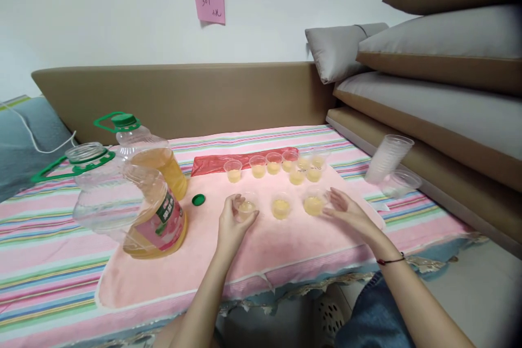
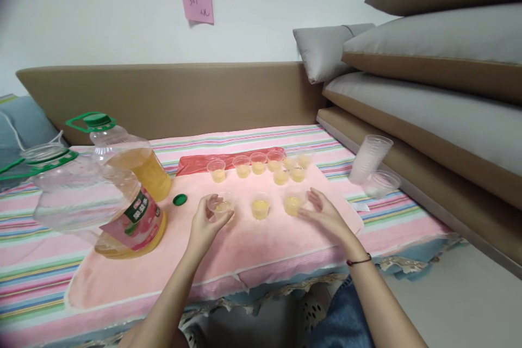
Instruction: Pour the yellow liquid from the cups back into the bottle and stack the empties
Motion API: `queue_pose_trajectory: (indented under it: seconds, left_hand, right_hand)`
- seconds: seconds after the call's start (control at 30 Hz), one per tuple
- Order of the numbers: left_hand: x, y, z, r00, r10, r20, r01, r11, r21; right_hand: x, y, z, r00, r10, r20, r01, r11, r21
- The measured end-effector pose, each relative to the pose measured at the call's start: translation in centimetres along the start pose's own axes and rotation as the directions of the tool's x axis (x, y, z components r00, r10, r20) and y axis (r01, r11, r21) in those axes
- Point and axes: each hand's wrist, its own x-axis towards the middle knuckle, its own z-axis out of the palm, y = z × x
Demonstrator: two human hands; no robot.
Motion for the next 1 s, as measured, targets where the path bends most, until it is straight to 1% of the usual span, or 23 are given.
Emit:
queue_pose_trajectory:
  seconds: [0.07, 0.1, 0.2, 0.3, 0.47, 0.6, 0.67, 0.77, 0.9, 1.0]
  left_hand:
    - [0.0, 0.0, 0.2, 1.0, -0.024, 0.01, 0.024, 0.999, -0.024]
    - [-0.1, 0.0, 0.3, 0.999, -0.032, 0.017, 0.033, 0.999, -0.032]
    - [-0.1, -0.1, 0.6, 0.999, -0.037, 0.032, 0.039, 0.999, -0.038]
    - [-0.2, -0.1, 0.9, 0.998, -0.027, 0.051, 0.029, 0.999, -0.035]
    - [-0.1, 0.3, 1.3, 0.997, 0.0, 0.071, 0.0, 1.0, 0.01]
    - [0.0, 1.0, 1.5, 0.997, 0.024, 0.069, -0.027, 0.999, 0.041]
    - [0.0, 1.2, 1.7, 0.997, 0.026, 0.076, -0.03, 0.998, 0.05]
    - [0.2, 1.2, 1.9, 0.995, 0.041, 0.089, -0.047, 0.997, 0.069]
    - [0.4, 1.1, 2.2, 0.99, 0.112, 0.084, -0.124, 0.98, 0.154]
    - [0.5, 1.1, 2.5, 0.977, 0.196, 0.079, -0.211, 0.941, 0.266]
  right_hand:
    - [0.1, 1.6, 0.9, 0.998, -0.012, 0.062, 0.01, 0.999, 0.036]
    - [0.2, 2.1, 1.4, 0.997, -0.035, 0.066, 0.032, 0.998, 0.046]
    - [0.5, 2.9, 2.9, 0.998, -0.068, 0.015, 0.067, 0.996, 0.061]
    - [0.6, 3.1, 3.3, 0.996, -0.081, -0.024, 0.083, 0.995, 0.064]
    - [0.2, 2.3, 3.6, 0.992, -0.115, -0.06, 0.119, 0.99, 0.071]
    - [0.2, 0.6, 4.2, 0.971, -0.223, -0.082, 0.227, 0.973, 0.036]
    - [0.4, -0.2, 4.5, 0.958, -0.279, -0.066, 0.28, 0.96, 0.012]
    - [0.8, -0.7, 4.8, 0.948, -0.316, -0.031, 0.316, 0.949, -0.001]
    - [0.8, -0.5, 5.4, 0.935, -0.354, -0.034, 0.352, 0.935, -0.046]
    - [0.6, -0.4, 5.8, 0.929, -0.369, -0.028, 0.366, 0.927, -0.083]
